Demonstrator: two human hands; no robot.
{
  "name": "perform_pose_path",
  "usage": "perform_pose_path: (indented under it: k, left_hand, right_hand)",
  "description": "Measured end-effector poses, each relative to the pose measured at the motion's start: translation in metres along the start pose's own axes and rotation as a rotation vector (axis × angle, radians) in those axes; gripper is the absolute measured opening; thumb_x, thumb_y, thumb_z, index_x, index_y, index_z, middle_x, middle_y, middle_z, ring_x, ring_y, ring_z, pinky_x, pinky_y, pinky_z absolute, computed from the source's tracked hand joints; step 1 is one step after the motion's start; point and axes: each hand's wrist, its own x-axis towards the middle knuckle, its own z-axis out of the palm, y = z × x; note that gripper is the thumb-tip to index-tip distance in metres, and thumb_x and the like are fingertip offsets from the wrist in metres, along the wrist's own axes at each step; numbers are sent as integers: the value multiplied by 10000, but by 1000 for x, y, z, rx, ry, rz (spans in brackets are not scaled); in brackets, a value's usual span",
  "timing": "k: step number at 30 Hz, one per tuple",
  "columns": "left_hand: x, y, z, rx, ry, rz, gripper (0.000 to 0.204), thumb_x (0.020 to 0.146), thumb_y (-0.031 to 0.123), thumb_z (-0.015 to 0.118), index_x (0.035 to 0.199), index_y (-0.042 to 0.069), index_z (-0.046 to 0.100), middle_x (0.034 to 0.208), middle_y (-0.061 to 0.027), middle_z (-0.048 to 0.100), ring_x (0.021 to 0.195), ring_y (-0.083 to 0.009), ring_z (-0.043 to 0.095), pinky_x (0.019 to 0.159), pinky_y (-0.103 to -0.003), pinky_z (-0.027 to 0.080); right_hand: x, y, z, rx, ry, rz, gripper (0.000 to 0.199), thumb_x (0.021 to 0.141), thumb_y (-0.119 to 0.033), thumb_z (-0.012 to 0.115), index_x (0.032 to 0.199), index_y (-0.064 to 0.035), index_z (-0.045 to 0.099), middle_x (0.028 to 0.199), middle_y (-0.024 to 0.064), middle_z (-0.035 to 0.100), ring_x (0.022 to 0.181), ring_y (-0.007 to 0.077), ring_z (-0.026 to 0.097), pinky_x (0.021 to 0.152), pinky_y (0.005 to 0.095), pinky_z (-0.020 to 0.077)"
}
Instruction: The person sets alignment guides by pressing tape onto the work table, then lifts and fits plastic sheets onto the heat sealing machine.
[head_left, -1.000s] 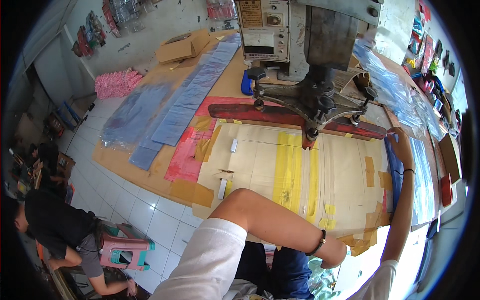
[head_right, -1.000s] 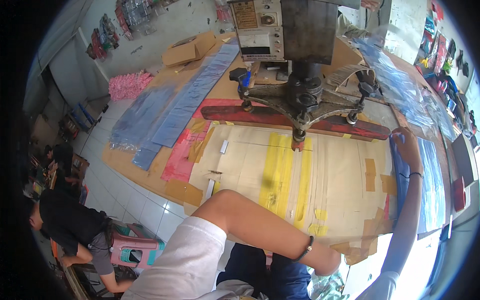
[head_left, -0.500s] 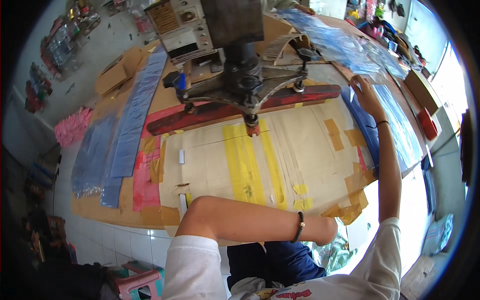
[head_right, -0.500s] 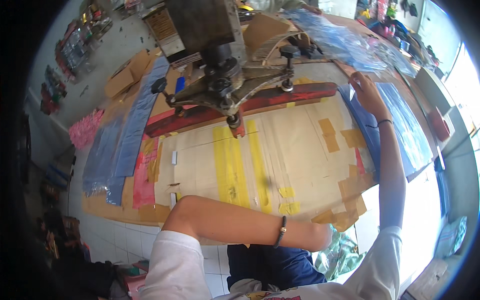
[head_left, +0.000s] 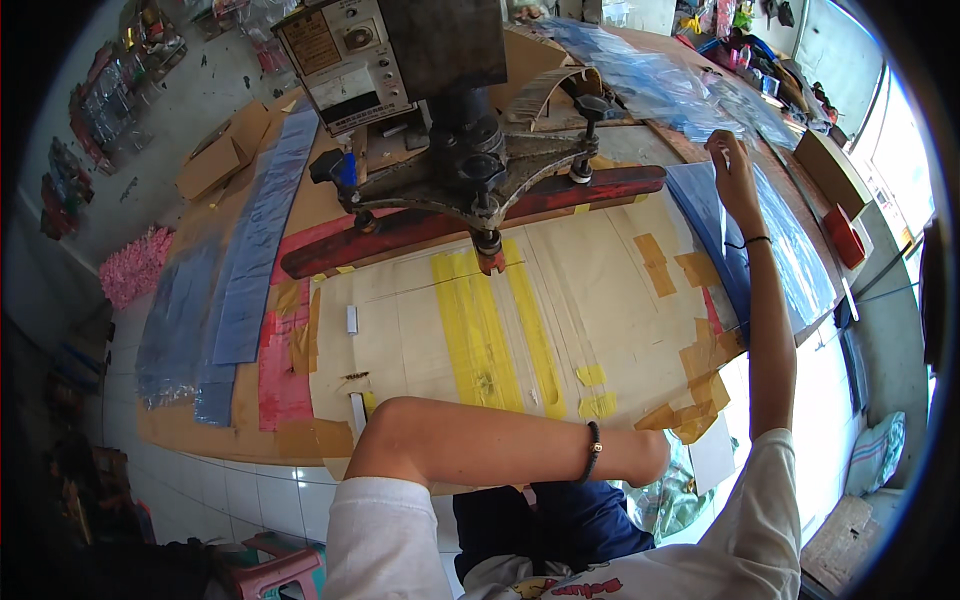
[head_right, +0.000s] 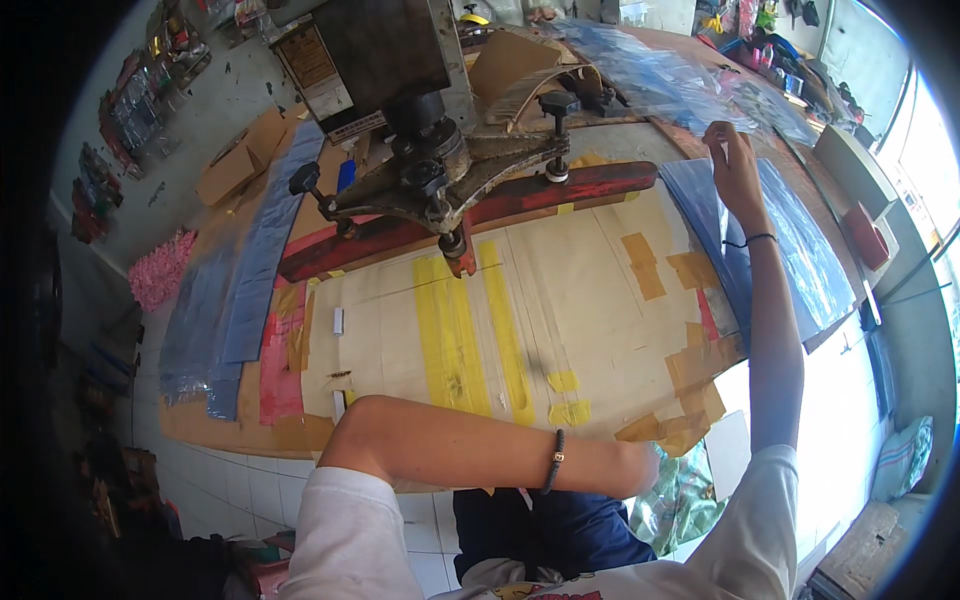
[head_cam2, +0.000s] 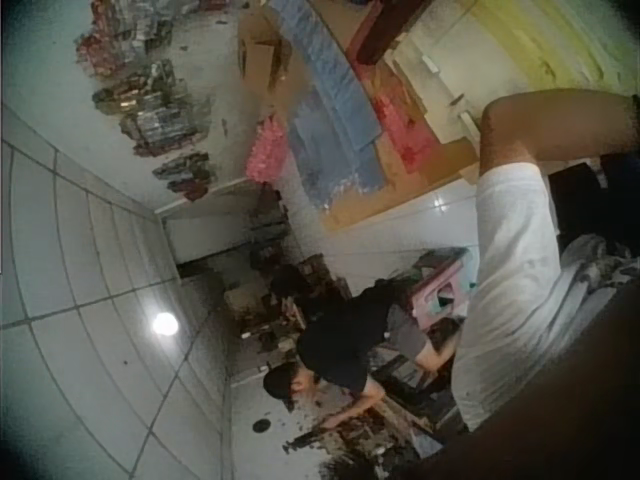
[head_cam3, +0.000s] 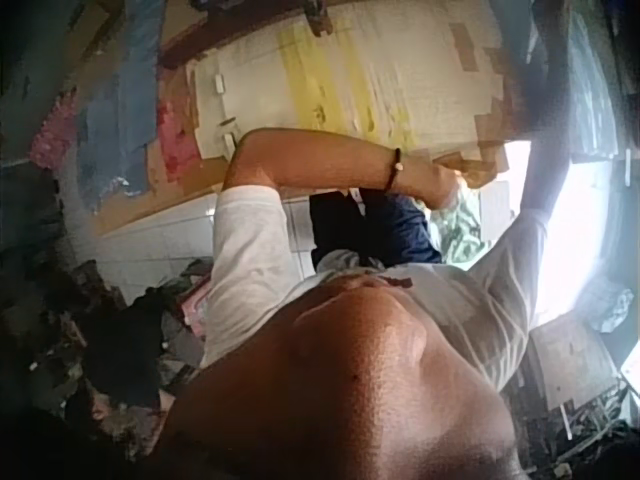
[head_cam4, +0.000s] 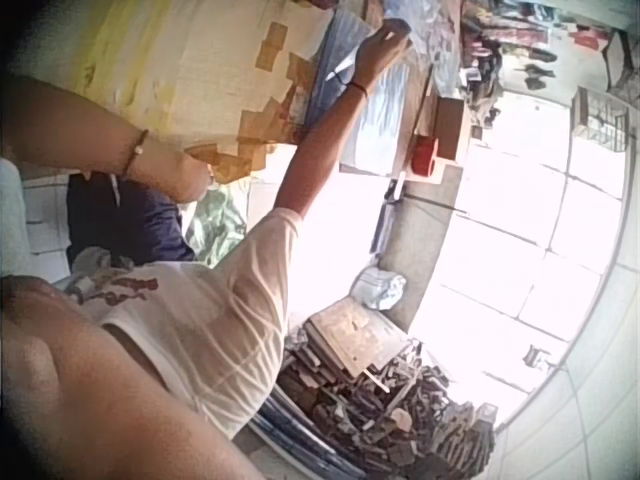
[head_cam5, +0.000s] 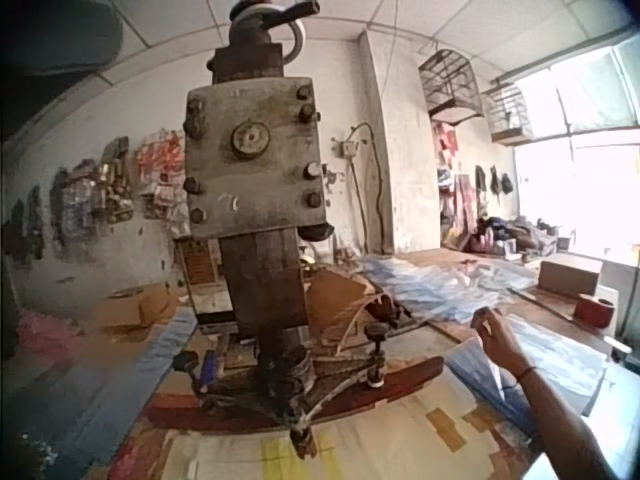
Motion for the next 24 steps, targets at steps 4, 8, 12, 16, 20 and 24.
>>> perform_pose_path:
  k: [4, 8, 12, 16, 20, 24]
  left_hand:
    - [1, 1, -2, -2, -32, 6, 254, 784, 184, 698, 1012, 127, 795, 1051, -74, 754, 969, -245, 705, 821, -385, 537]
    - [-3, 3, 3, -25, -23, -68, 247, 785, 192, 692, 1001, 130, 794, 1041, -80, 754, 969, -249, 707, 794, -406, 546]
    - [-12, -1, 18, 19, 289, 28, 120, 691, 189, 670, 713, 85, 726, 709, -92, 681, 648, -249, 665, 551, -392, 484]
    - [-13, 0, 21, 38, 337, 29, 119, 704, 188, 654, 692, 85, 713, 686, -101, 664, 623, -252, 652, 554, -385, 481]
    - [-10, -2, 30, -3, 490, 41, 124, 707, 191, 646, 674, 83, 699, 664, -101, 644, 605, -258, 637, 547, -386, 473]
    - [-12, -2, 33, 27, 437, 42, 139, 706, 206, 640, 659, 83, 685, 639, -89, 620, 582, -252, 616, 527, -383, 447]
  right_hand:
    - [2, 4, -1, 27, 98, 57, 175, 1037, -165, 545, 1136, -27, 586, 1083, 134, 665, 1058, 267, 627, 924, 395, 483]
    - [3, 6, -2, 73, 137, 62, 190, 1041, -168, 538, 1155, -20, 575, 1072, 139, 677, 996, 254, 649, 880, 385, 505]
    - [7, 9, -7, 91, 248, 83, 203, 1049, -170, 523, 1175, -16, 557, 1062, 142, 688, 946, 244, 671, 863, 373, 518]
    - [7, 6, -14, 113, 350, 157, 207, 1061, -176, 502, 1166, -3, 550, 1046, 136, 688, 968, 219, 674, 869, 359, 532]
    - [7, 7, -17, 152, 436, 191, 210, 1067, -175, 488, 1159, 5, 546, 1043, 133, 687, 981, 211, 669, 856, 355, 550]
    - [14, 12, -13, 237, 411, 186, 203, 1066, -166, 484, 1159, 4, 545, 1047, 130, 687, 988, 214, 663, 846, 353, 554]
